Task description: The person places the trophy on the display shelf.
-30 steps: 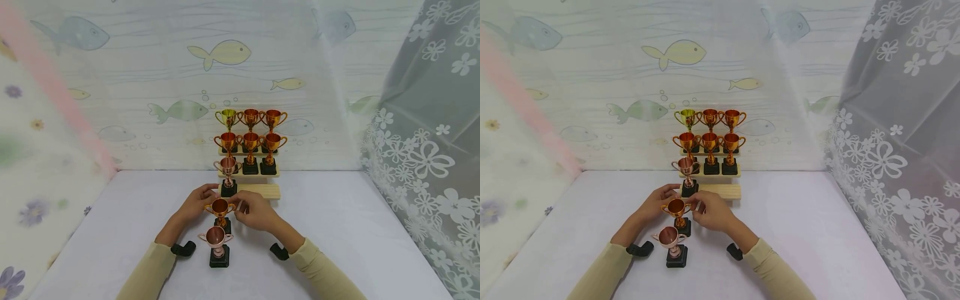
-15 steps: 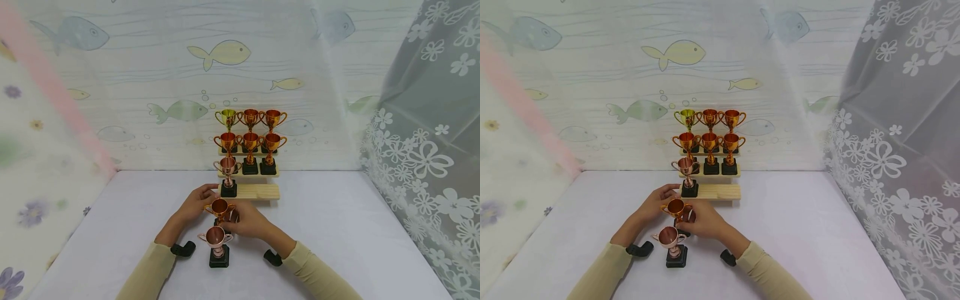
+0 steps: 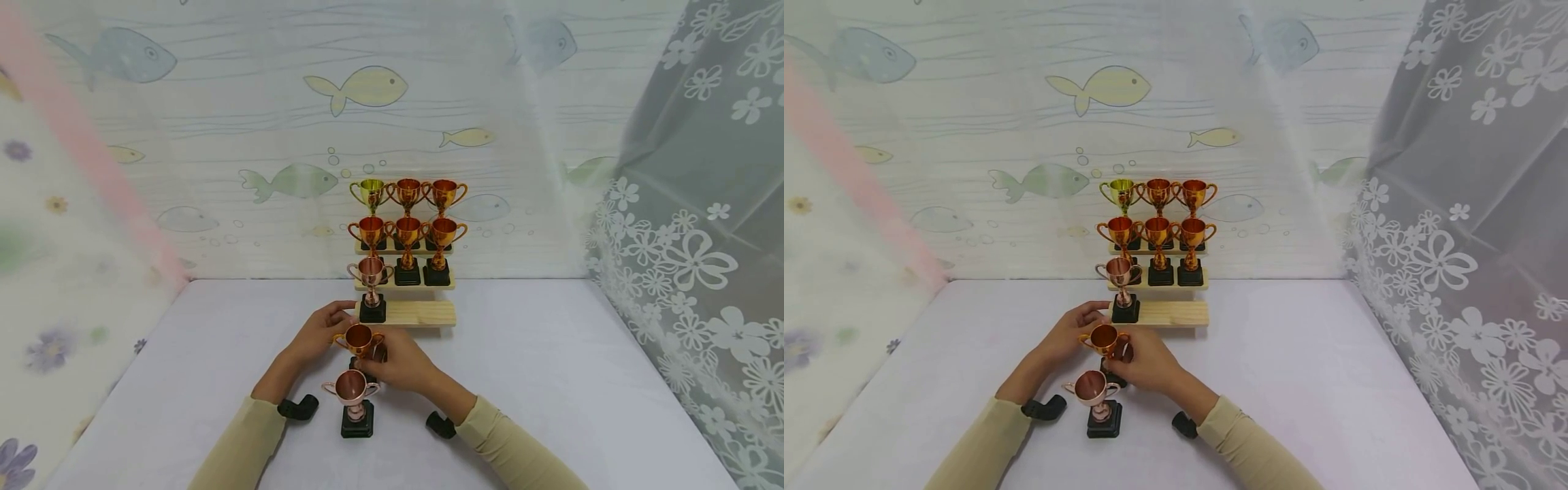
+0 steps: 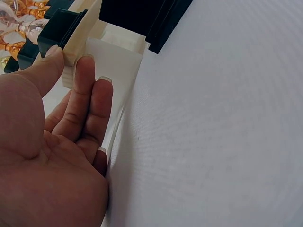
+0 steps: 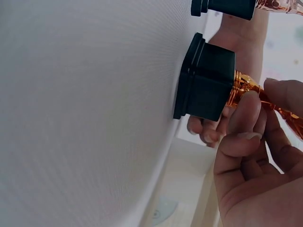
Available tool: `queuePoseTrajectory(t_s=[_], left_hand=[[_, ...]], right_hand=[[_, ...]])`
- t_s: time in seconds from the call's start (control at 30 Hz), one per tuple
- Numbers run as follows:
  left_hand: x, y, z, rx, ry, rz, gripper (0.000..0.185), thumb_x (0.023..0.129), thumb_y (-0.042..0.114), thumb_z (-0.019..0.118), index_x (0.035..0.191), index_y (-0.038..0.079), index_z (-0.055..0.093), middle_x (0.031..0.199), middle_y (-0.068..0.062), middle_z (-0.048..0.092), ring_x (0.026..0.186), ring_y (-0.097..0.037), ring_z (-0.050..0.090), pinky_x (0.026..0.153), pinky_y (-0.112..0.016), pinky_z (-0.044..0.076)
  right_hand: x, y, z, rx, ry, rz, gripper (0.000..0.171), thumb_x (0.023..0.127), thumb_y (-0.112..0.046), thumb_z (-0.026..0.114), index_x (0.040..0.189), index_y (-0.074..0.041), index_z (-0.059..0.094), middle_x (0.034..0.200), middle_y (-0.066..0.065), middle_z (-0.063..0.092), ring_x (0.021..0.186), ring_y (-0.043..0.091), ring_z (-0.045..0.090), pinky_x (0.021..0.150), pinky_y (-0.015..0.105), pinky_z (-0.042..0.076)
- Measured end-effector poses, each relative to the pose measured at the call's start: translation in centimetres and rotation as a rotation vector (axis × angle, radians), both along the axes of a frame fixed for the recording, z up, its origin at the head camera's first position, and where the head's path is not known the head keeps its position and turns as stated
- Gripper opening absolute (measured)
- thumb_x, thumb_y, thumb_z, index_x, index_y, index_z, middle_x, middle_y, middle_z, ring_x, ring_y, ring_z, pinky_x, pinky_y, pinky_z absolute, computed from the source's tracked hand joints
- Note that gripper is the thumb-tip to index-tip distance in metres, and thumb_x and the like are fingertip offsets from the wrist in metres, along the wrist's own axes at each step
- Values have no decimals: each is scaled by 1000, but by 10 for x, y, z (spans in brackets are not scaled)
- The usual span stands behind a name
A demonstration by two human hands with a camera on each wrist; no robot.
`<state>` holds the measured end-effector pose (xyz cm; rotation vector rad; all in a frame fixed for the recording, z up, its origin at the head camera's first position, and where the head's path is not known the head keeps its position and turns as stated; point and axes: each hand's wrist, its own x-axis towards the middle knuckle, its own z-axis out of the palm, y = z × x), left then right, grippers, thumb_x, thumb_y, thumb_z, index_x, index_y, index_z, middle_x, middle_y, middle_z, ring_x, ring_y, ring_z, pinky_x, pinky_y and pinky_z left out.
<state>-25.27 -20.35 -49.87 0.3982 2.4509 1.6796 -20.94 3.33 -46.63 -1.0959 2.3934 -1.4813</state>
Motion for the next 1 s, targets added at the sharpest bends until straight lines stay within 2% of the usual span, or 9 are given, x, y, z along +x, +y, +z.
queuePoseTrajectory(t_s=[0.27, 0.53, 0.7, 0.83, 1.0], left_hand=[[1, 1, 3, -8, 12, -5, 49, 110, 24, 62, 153, 4, 51, 107, -8, 74, 103, -18, 69, 102, -40, 48], [2, 2, 3, -14, 8, 0, 46, 110, 19, 60, 152, 4, 52, 107, -10, 74, 103, -19, 69, 99, -35, 50], [2, 2, 4, -18, 16, -5, 44, 110, 13, 59, 152, 3, 52, 109, -10, 74, 102, -19, 68, 92, -29, 50], [2, 2, 4, -17, 19, -13, 46, 109, 14, 62, 152, 3, 52, 110, -11, 75, 104, -19, 70, 95, -30, 50], [2, 1, 4, -17, 11, -15, 47, 109, 18, 63, 153, 5, 51, 110, -9, 75, 106, -19, 72, 100, -35, 49]], right_hand=[[1, 1, 3, -7, 21, -37, 40, 91, -8, 83, 130, -10, 71, 111, 0, 73, 88, 17, 67, 75, 28, 56], [2, 6, 10, 14, 30, -90, 30, 89, -12, 86, 116, -10, 73, 102, -3, 72, 83, 13, 64, 72, 26, 54], [2, 12, 20, 26, 36, -116, 33, 89, -12, 85, 119, -9, 73, 99, -4, 72, 81, 15, 64, 69, 27, 53], [0, 16, 27, 27, 40, -135, 32, 90, -13, 84, 120, -10, 73, 96, -4, 71, 80, 14, 63, 68, 27, 52], [-3, 22, 32, -7, 60, -144, 23, 90, -11, 83, 111, -7, 74, 91, -2, 71, 77, 10, 62, 67, 26, 53]])
